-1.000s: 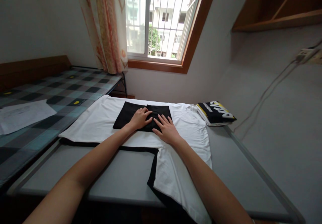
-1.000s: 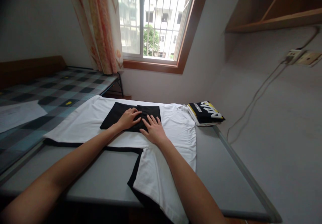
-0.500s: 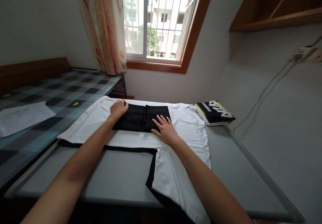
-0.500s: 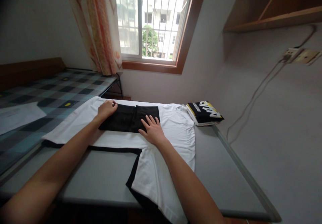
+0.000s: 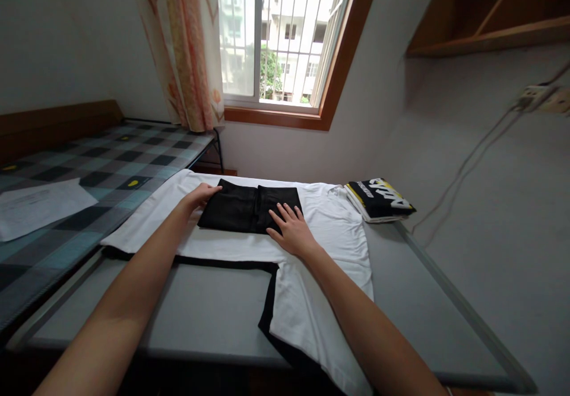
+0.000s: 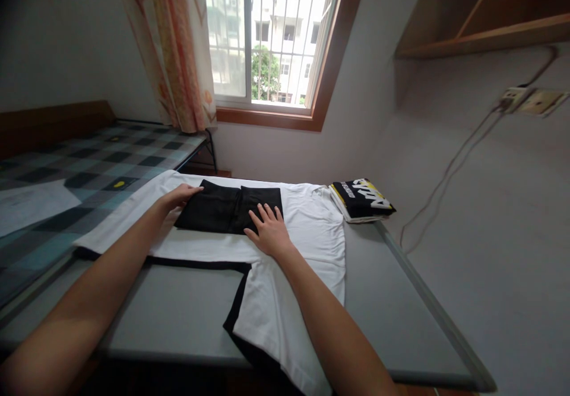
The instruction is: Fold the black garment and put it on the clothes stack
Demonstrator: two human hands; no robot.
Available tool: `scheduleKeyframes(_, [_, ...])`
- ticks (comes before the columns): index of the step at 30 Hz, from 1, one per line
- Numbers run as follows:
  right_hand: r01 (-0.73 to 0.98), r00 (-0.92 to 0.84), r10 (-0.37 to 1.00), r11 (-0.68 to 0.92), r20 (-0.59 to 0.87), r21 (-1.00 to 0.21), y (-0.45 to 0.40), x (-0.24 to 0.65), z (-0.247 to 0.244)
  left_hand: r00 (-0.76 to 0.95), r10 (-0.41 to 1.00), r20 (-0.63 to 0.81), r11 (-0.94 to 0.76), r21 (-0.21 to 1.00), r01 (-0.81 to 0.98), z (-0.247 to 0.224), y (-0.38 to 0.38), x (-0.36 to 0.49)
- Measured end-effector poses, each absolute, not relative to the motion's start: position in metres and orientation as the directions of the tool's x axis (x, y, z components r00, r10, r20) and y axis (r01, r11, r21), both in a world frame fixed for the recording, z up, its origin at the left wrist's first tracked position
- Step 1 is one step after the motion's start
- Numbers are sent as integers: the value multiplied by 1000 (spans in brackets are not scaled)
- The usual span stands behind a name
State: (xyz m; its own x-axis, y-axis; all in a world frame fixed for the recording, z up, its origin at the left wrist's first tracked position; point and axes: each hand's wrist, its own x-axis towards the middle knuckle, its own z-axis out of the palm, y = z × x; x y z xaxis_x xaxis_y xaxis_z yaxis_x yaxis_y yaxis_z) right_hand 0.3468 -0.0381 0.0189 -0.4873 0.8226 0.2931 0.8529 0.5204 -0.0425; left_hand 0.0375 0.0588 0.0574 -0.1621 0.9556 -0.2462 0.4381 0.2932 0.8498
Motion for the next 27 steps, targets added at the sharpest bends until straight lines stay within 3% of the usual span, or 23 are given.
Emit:
scheduleKeyframes(3, [859, -478, 827, 511, 294, -39, -39, 344, 21, -115, 968, -221, 249, 852, 460, 55, 58, 39])
scheduleKeyframes(12, [805, -548, 782, 589, 297, -64, -41, 334, 18, -221, 970, -104, 209, 820, 533, 44, 69, 46])
scheduleKeyframes(19, [793, -481, 765, 588, 428, -160, -39, 344, 26, -97, 963, -252, 270, 910, 316, 56, 62, 43])
scheduleKeyframes(27, [830, -333, 795, 502, 507, -243, -28, 361, 24, 40, 924, -381, 350, 882, 316, 63, 60, 35])
